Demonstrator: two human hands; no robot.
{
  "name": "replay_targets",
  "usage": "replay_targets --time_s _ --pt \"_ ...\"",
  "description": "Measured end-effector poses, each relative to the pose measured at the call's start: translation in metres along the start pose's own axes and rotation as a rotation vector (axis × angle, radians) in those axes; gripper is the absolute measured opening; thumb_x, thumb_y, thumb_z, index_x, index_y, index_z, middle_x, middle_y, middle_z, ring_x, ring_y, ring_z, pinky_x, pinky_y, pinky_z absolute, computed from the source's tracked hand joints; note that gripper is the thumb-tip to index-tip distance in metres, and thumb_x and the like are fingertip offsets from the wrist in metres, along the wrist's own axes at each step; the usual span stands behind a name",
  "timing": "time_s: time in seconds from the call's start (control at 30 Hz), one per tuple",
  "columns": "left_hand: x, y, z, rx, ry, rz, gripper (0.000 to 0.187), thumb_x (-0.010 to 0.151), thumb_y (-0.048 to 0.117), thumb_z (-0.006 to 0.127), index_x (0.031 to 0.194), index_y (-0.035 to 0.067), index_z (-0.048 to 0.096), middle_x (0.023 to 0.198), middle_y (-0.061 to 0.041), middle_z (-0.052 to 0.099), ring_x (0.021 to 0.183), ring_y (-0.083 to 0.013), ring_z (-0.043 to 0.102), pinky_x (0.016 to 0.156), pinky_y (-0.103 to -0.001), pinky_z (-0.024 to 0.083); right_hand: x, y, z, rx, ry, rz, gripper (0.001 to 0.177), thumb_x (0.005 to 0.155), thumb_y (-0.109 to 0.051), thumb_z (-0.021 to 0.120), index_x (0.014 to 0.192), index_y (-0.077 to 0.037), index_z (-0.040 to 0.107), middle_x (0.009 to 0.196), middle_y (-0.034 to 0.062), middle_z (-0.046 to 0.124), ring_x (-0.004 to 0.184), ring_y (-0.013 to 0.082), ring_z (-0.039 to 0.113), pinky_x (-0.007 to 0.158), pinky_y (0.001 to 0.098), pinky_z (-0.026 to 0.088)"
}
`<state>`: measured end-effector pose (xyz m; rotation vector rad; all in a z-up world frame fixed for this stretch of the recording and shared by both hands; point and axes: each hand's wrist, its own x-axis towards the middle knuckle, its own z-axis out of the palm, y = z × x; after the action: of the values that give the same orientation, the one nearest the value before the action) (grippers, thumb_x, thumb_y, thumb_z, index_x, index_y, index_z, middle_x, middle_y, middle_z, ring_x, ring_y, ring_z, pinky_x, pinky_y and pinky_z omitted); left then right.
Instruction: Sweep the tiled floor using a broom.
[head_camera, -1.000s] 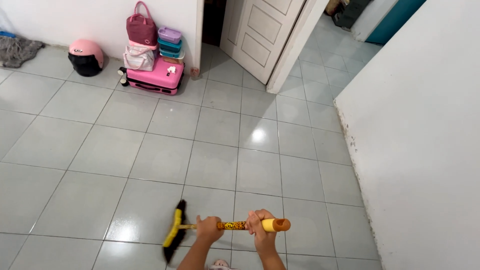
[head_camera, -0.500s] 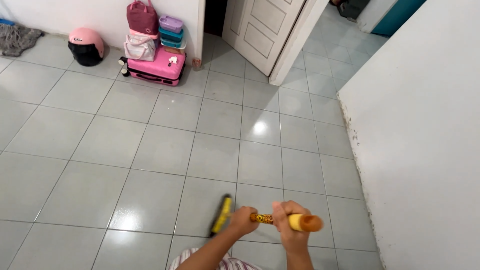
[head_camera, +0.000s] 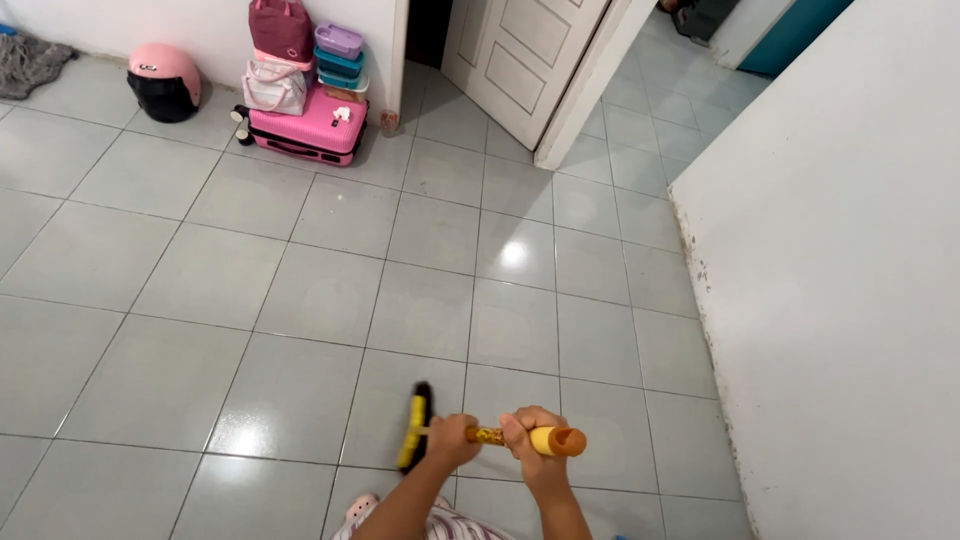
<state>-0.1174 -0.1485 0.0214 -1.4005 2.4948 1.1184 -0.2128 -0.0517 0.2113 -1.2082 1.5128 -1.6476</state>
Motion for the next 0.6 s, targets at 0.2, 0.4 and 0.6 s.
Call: replay_targets --time_s 0.2,0.4,0.6 --pt "-0.006 -0.040 -0.008 0.076 0.091 -0.108 0.018 0.091 0.033 0.066 0.081 0.020 0.073 0.085 -0.004 0.073 0.089 -0.0258 0.068 0.092 -0.045 0.040 -0.008 0.031 0.008 0.277 0.023 0.011 0.037 0.098 -0.008 0.063 0.067 -0.007 0.044 0.056 0.0010 0.044 0.049 0.0107 0.041 0.049 0.0296 0.042" --pt "-0.013 -0.054 -0.012 0.125 0.046 -0.165 0.022 0.095 0.035 0.063 0.085 0.018 0.072 0.088 -0.004 0.072 0.091 -0.0245 0.069 0.094 -0.046 0.040 -0.019 0.052 0.006 0.346 0.082 -0.017 0.033 0.100 -0.007 0.058 0.069 -0.007 0.045 0.055 0.0012 0.043 0.049 0.0126 0.042 0.053 0.0318 0.045" --pt "-0.004 0.000 -0.009 0.095 0.062 0.033 0.007 0.081 0.023 0.070 0.085 0.017 0.073 0.085 -0.007 0.072 0.087 -0.0256 0.068 0.092 -0.044 0.041 -0.003 0.007 -0.043 0.447 0.193 -0.119 0.029 0.101 -0.004 0.056 0.073 -0.008 0.048 0.056 -0.0028 0.040 0.048 0.0095 0.037 0.048 0.0300 0.039"
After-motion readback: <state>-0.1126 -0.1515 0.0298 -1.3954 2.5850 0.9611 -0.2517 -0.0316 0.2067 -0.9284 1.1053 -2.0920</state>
